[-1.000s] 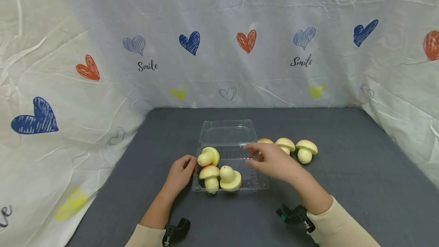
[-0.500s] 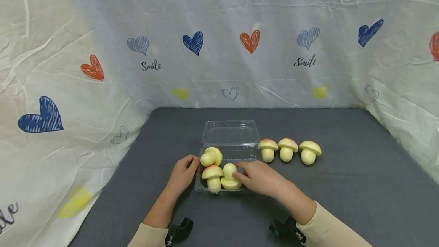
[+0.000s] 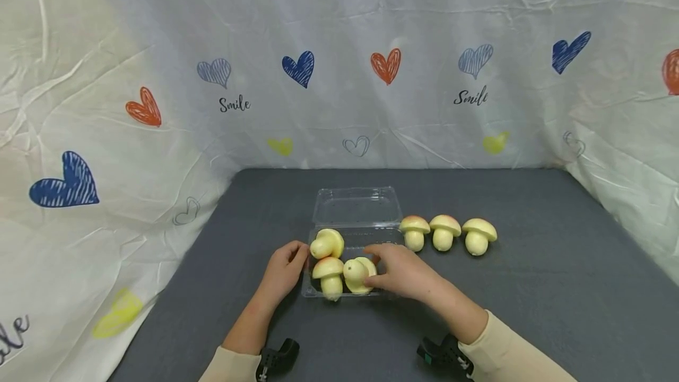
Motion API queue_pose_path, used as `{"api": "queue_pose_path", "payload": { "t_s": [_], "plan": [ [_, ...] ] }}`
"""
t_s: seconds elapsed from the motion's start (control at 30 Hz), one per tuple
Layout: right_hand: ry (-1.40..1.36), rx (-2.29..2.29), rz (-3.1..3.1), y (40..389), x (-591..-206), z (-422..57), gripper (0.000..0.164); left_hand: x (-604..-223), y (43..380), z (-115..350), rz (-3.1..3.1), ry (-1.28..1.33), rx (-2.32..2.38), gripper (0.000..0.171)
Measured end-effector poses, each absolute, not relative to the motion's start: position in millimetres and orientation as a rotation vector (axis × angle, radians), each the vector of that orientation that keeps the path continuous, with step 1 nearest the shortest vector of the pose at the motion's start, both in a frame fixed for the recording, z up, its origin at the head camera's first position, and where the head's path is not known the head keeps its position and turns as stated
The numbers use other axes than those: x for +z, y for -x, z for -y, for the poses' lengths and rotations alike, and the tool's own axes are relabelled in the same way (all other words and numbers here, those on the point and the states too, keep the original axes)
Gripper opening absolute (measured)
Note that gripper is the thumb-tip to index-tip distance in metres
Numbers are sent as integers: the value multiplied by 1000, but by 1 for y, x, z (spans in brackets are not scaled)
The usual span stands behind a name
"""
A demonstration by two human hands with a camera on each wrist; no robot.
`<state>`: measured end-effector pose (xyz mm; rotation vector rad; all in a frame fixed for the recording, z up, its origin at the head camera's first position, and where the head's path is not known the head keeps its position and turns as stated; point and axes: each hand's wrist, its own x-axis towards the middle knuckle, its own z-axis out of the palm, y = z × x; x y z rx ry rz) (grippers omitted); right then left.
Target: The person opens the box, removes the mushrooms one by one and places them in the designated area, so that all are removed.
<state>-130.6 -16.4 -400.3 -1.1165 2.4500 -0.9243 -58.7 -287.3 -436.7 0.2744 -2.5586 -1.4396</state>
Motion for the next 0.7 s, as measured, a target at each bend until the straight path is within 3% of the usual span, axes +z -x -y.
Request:
{"api": "queue_pose_path", "payload": {
  "t_s": [0.27,0.7],
  "plan": [
    [1184,-1019,-2367,132,-403,16,46,-436,58,287,2552,-271,-1451,31],
    [1160,-1212,-2174,146,-379,-10,44,-437,58,287,2545,-268,-1462,31]
  ]
}}
